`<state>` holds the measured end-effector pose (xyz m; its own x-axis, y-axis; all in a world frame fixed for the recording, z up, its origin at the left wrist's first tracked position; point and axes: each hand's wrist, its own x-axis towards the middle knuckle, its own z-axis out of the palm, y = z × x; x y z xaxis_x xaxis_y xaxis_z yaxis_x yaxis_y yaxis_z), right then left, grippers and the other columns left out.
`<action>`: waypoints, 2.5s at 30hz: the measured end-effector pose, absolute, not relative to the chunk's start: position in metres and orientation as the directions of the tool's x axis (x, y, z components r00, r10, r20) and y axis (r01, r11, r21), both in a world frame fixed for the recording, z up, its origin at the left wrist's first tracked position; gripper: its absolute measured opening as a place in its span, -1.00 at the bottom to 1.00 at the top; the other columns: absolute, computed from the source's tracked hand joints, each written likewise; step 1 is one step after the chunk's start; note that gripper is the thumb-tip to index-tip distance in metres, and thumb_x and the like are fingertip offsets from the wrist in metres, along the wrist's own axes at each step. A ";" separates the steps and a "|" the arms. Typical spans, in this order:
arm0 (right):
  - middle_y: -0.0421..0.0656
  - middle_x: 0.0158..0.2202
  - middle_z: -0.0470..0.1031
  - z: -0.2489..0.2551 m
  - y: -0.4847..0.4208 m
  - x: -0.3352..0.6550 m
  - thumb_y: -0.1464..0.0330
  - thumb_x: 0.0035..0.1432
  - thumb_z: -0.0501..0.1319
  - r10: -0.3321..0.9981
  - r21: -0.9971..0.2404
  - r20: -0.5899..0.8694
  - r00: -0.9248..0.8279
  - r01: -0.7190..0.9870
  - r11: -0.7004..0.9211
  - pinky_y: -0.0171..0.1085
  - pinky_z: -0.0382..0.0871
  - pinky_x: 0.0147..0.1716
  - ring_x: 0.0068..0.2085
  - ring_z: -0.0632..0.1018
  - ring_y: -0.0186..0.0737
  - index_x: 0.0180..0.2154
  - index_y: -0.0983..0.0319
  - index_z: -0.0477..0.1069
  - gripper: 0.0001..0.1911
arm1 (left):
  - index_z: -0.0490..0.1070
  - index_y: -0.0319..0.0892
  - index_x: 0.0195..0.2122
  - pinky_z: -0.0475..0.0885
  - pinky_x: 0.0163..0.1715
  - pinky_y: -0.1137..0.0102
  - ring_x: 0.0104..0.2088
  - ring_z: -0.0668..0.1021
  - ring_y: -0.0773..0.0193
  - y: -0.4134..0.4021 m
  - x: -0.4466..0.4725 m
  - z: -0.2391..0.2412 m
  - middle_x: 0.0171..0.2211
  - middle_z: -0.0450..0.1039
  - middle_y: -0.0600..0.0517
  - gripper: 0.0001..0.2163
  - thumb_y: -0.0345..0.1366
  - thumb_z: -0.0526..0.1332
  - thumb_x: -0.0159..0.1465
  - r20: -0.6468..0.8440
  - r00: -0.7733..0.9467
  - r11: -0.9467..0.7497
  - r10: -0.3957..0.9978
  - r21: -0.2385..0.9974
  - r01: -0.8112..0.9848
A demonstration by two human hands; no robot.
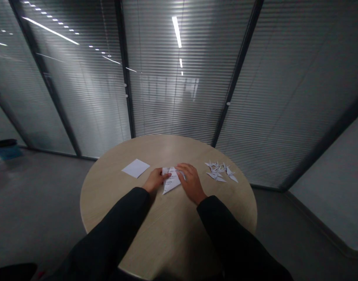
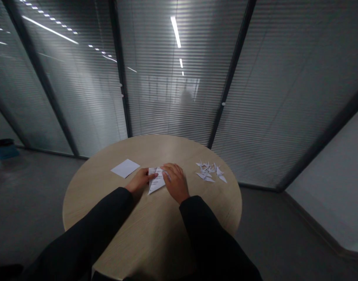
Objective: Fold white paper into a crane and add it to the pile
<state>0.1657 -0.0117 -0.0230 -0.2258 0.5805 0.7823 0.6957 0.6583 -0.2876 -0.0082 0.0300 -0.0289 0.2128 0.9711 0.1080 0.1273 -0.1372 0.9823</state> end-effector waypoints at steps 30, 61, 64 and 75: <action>-0.04 -0.24 0.44 -0.015 -0.027 0.150 0.40 0.20 0.15 0.437 0.242 0.576 -0.691 0.655 0.716 0.00 0.10 0.15 -0.10 0.41 -0.10 -0.26 0.26 0.40 -0.91 | 0.42 -0.39 -0.24 0.52 -0.49 0.52 -0.46 0.58 0.31 0.013 -0.007 -0.008 -0.33 0.55 -0.17 -0.86 -0.58 0.18 0.17 -0.087 0.214 0.192 0.973 0.820 -0.540; -0.04 -0.12 0.56 -0.023 -0.021 0.157 0.45 0.29 0.05 0.368 0.261 0.647 -0.668 0.647 0.716 -0.14 0.36 -0.16 -0.10 0.51 -0.12 -0.02 0.27 0.43 -0.72 | 0.37 -0.42 -0.02 0.57 -0.36 0.45 -0.31 0.62 0.20 0.014 -0.004 -0.004 -0.19 0.54 -0.25 -0.73 -0.58 0.10 0.24 -0.080 0.237 0.219 0.968 0.728 -0.650; -0.09 -0.20 0.59 -0.027 -0.018 0.157 0.41 0.29 0.07 0.425 0.062 0.731 -0.535 0.671 0.739 -0.18 0.37 -0.15 -0.16 0.53 -0.17 -0.12 0.23 0.48 -0.77 | 0.37 -0.43 -0.04 0.57 -0.27 0.42 -0.25 0.62 0.18 0.011 -0.003 0.000 -0.17 0.54 -0.25 -0.75 -0.57 0.08 0.27 -0.076 0.225 0.208 0.971 0.726 -0.655; -0.15 -0.36 0.44 -0.030 -0.006 0.163 0.21 0.10 0.25 0.740 -0.651 0.670 0.059 0.527 0.547 -0.22 0.38 -0.20 -0.27 0.49 -0.20 -0.41 0.18 0.49 -0.81 | 0.36 -0.41 -0.08 0.57 -0.27 0.36 -0.28 0.62 0.17 0.006 0.001 0.007 -0.18 0.53 -0.27 -0.79 -0.42 0.04 0.34 -0.084 0.317 0.279 0.945 0.715 -0.641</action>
<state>0.1625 -0.0056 -0.0304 0.0587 0.7403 0.6697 0.5272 0.5467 -0.6505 0.0007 0.0056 0.0069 0.3171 0.9446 -0.0844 -0.6410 0.2791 0.7150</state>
